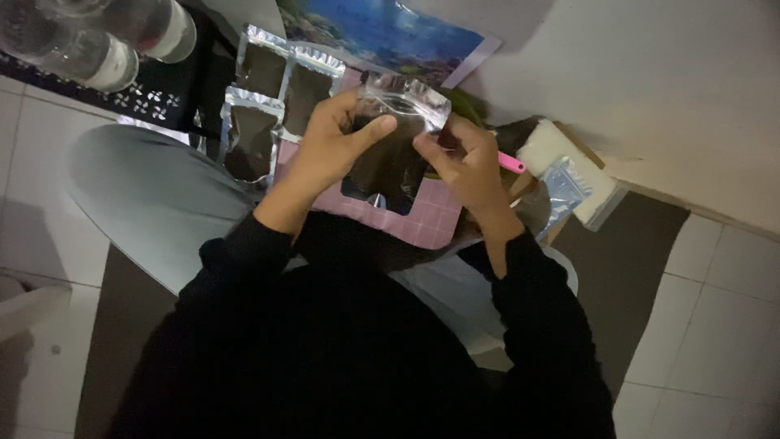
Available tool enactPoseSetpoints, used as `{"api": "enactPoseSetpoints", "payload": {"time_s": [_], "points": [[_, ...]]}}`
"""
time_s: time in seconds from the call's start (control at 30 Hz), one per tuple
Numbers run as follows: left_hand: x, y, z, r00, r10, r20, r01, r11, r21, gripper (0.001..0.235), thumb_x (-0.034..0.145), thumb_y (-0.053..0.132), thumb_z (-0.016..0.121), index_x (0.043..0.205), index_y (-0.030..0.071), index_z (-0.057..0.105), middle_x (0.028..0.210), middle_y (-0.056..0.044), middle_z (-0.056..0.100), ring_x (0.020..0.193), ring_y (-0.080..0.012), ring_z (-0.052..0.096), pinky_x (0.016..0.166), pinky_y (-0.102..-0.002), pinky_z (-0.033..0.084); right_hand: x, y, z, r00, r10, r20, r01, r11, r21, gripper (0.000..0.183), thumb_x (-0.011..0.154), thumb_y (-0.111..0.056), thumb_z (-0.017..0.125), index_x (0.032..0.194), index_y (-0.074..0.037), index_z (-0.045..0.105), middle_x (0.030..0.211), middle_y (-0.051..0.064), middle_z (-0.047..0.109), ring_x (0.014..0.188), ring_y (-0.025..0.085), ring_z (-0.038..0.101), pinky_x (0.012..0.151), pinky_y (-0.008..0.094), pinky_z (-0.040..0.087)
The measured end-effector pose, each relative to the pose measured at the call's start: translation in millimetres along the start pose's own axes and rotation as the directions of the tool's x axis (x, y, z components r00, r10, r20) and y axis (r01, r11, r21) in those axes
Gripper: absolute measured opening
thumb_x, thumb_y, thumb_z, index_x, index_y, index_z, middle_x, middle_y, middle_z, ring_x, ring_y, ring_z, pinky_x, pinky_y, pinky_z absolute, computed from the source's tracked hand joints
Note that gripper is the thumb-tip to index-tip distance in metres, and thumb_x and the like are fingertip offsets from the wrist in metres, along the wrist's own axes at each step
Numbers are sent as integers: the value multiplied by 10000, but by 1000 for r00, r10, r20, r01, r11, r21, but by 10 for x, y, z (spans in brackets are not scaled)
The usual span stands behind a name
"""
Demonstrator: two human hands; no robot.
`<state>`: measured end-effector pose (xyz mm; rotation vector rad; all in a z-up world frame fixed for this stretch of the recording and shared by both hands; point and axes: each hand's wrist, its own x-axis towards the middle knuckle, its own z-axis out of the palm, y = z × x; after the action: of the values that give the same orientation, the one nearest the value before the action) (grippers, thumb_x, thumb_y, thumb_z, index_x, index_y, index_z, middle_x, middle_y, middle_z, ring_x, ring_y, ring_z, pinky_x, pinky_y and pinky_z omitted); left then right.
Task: Filling small silver pouches with dark powder using a pink plastic scoop
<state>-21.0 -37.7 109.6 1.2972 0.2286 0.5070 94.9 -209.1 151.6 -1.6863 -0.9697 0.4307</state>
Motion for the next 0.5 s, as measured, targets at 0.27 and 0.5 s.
{"api": "enactPoseSetpoints", "payload": {"time_s": [0.27,0.5], "points": [[-96,-147,106,997,-27,-79,31,998,50,223,883,123,870,1047,19,761,869,-80,745,863,-117,650,811,-311,564,-75,368,23,987,-68,-146,67,998,-13,230,1057,-179,720,875,-50,667,710,86,589,704,132,565,684,283,481],[-109,43,158,987,-70,-141,77,996,49,117,896,111,854,963,44,785,797,-34,722,804,-80,597,749,-278,538,-71,289,50,983,-81,-162,79,997,-23,287,1045,-191,728,798,-78,639,639,54,525,613,130,514,588,273,415]]}}
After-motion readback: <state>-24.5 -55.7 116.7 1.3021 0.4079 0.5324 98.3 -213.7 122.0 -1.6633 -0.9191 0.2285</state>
